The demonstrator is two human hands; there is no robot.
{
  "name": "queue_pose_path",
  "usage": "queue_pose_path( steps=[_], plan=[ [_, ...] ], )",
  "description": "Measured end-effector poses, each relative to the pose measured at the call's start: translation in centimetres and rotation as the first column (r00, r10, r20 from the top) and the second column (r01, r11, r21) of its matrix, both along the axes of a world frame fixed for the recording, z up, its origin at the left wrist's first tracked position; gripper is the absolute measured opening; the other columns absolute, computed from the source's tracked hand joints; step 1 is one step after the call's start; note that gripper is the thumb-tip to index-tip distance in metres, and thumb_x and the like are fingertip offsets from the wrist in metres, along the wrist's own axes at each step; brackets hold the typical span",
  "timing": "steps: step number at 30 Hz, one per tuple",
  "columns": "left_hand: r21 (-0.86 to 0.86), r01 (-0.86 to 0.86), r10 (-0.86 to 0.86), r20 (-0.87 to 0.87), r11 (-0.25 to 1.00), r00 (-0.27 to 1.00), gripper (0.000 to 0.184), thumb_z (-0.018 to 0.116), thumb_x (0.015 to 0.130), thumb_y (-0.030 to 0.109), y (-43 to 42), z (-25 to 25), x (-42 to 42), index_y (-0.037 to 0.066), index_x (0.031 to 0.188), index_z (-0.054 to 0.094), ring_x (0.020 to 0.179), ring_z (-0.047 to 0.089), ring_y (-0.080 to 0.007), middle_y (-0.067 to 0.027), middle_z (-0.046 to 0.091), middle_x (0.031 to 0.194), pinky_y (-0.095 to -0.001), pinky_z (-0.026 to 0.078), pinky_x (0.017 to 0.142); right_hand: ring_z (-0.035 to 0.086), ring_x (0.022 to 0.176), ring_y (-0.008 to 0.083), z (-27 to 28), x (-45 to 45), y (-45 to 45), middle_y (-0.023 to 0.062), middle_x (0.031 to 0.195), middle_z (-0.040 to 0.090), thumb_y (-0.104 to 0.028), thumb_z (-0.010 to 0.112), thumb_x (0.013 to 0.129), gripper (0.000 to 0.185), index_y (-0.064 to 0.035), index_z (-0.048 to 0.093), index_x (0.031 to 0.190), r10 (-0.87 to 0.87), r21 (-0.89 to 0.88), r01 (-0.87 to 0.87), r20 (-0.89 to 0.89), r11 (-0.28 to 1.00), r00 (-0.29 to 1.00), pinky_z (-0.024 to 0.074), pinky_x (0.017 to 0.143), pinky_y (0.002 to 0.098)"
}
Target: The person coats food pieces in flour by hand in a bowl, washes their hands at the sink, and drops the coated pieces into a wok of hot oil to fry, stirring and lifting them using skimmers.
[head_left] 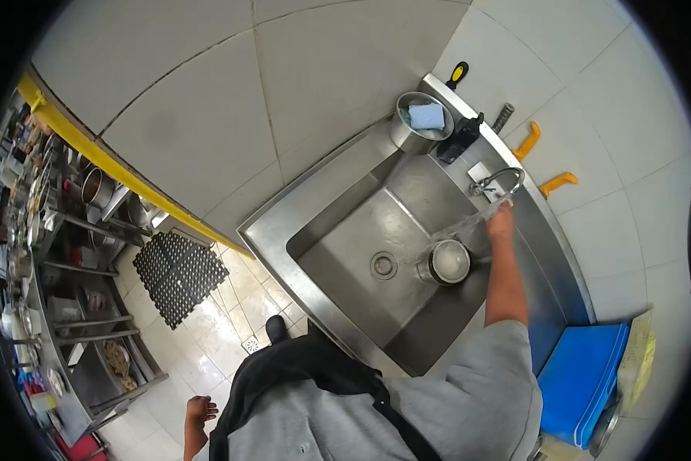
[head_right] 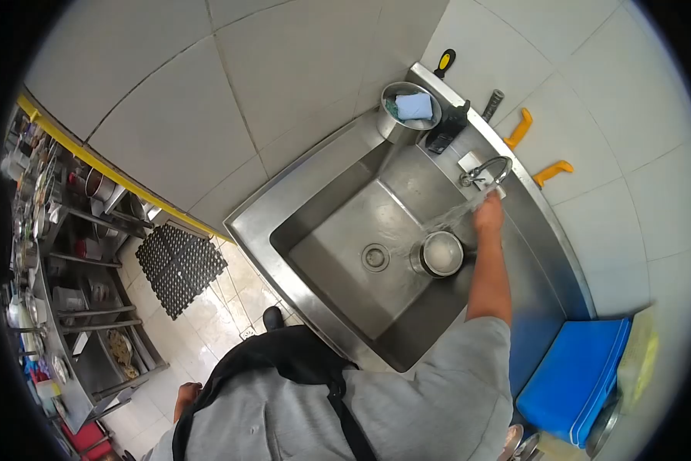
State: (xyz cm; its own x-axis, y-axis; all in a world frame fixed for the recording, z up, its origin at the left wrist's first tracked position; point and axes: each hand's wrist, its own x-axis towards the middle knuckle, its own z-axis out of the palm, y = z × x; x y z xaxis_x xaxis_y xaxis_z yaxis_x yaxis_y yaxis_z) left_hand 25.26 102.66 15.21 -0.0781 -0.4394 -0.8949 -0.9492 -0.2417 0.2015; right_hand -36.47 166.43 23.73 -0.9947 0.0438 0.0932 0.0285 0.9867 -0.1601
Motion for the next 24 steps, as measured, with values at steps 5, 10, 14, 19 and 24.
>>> queue_pose_path(
  steps=[5, 10, 14, 19, 24],
  plan=[
    [0.051, -0.151, 0.150, 0.026, 0.987, 0.988, 0.017, 0.053, 0.085, 0.015, -1.9, -3.9, 4.6, 0.001, 0.094, 0.053, 0.057, 0.062, -0.0268, -0.0143, 0.061, 0.074, -0.0390, 0.049, 0.047, 0.053, 0.102, 0.0382, -1.2, -3.7, 5.0, 0.0210, 0.119, 0.053, -0.013, 0.052, 0.082, 0.050, -0.0036, 0.042, 0.131, 0.395, 0.327, -0.330, -0.155, 0.885, 0.905, 0.0434, 0.091, 0.0405],
    [-0.077, -0.116, 0.108, -0.097, 0.990, 0.989, 0.020, 0.056, 0.083, 0.016, -1.3, -3.0, 2.4, -0.002, 0.089, 0.058, 0.058, 0.063, -0.0229, -0.0139, 0.063, 0.075, -0.0346, 0.050, 0.048, 0.059, 0.083, 0.0313, -9.8, -2.0, 7.6, 0.0191, 0.094, 0.061, -0.019, 0.056, 0.082, 0.040, -0.0015, 0.055, 0.117, 0.281, 0.508, -0.168, -0.154, 0.845, 0.947, 0.0490, 0.074, 0.0422],
    [-0.009, -0.167, 0.164, -0.135, 0.986, 0.977, 0.023, 0.059, 0.081, 0.017, -0.1, -4.1, 4.0, -0.002, 0.094, 0.060, 0.061, 0.064, -0.0236, -0.0125, 0.064, 0.077, -0.0349, 0.051, 0.050, 0.055, 0.098, 0.0213, -9.8, 3.0, 4.2, 0.0157, 0.116, 0.056, -0.010, 0.056, 0.081, 0.053, 0.0001, 0.039, 0.130, 0.017, -0.380, 0.039, 0.141, 0.924, 0.990, 0.0458, 0.084, 0.0355],
    [0.121, -0.375, 0.390, -0.140, 0.919, 0.910, 0.031, 0.059, 0.083, 0.020, 0.8, -11.1, 10.0, -0.003, 0.104, 0.055, 0.068, 0.065, -0.0281, -0.0142, 0.065, 0.085, -0.0391, 0.052, 0.056, 0.047, 0.118, 0.0312, -7.2, 9.1, -6.0, 0.0169, 0.125, 0.051, -0.046, 0.064, 0.077, 0.067, -0.0069, 0.045, 0.128, 0.448, -0.750, 0.633, 0.506, -0.193, 0.737, 0.0354, 0.099, 0.0481],
    [0.324, -0.328, 0.377, -0.102, 0.888, 0.920, 0.034, 0.052, 0.088, 0.024, 2.6, -16.3, 18.9, -0.001, 0.110, 0.055, 0.078, 0.065, -0.0321, -0.0181, 0.064, 0.099, -0.0442, 0.053, 0.064, 0.050, 0.115, 0.0300, -13.0, 12.3, -13.9, 0.0197, 0.120, 0.055, -0.041, 0.060, 0.080, 0.058, -0.0031, 0.051, 0.122, -0.009, 0.186, -0.149, 0.654, 0.971, 0.757, 0.0375, 0.098, 0.0412]
  ],
)
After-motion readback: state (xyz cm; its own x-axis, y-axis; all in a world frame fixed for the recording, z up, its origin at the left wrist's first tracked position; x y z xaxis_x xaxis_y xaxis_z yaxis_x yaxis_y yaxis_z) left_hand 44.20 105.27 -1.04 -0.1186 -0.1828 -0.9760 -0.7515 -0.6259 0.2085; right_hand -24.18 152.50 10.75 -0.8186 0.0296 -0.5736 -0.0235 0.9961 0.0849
